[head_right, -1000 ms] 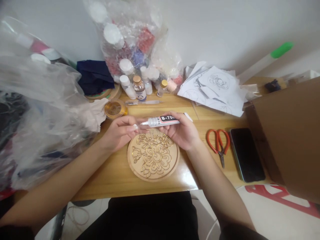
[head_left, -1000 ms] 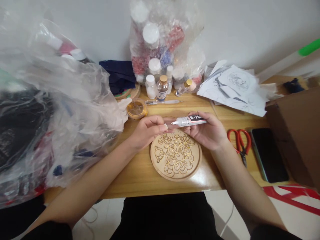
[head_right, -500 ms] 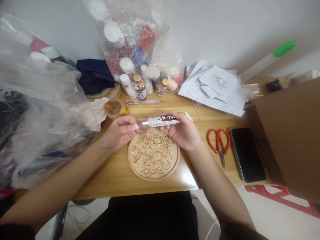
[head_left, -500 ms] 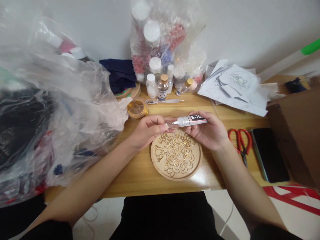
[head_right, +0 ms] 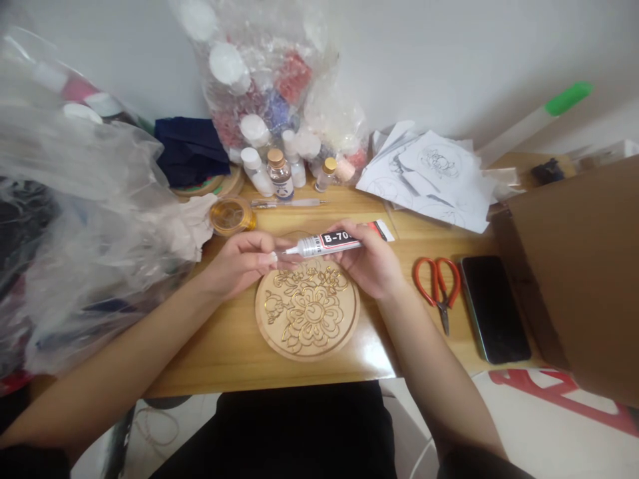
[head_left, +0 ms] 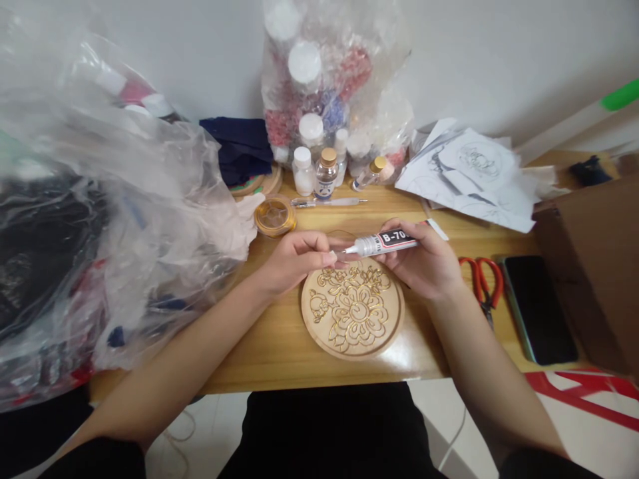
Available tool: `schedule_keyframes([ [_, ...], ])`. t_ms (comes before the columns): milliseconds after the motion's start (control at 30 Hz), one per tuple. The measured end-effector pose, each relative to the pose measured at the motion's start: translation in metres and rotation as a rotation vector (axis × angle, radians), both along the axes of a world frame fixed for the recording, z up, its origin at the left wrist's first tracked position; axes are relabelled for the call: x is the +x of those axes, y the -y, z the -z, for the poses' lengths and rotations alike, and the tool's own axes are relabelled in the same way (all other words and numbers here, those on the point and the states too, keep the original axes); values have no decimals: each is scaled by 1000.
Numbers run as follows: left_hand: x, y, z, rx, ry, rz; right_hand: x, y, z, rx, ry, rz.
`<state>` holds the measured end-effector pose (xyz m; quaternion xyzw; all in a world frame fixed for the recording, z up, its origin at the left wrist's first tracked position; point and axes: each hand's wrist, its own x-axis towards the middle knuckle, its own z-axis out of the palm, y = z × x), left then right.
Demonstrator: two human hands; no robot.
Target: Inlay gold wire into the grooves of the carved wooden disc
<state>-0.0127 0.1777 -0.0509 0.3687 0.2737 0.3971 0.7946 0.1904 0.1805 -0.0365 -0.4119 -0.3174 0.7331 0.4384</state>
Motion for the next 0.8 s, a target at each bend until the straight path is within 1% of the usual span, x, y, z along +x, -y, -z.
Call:
schedule_keyframes([
  [133,-2,1,-1,22,-38,69,2,2,-3,138,86,12],
  [233,-3,2,1,35,-58,98,2,3,-5,186,113,27],
  [400,-3,2,4,70,-89,58,1,3,-4,197,136,35],
  [533,-2,1,4,133,-134,17,1,2,-2,179,96,41],
  [633,-2,0,2,250,-249,-74,-1,4,-1,162,65,43],
  [733,-2,1,1,455,-482,-187,-3,9,0,139,46,-73],
  [800,-3,2,1,564,-622,-247,0,11,-1,144,76,-154],
])
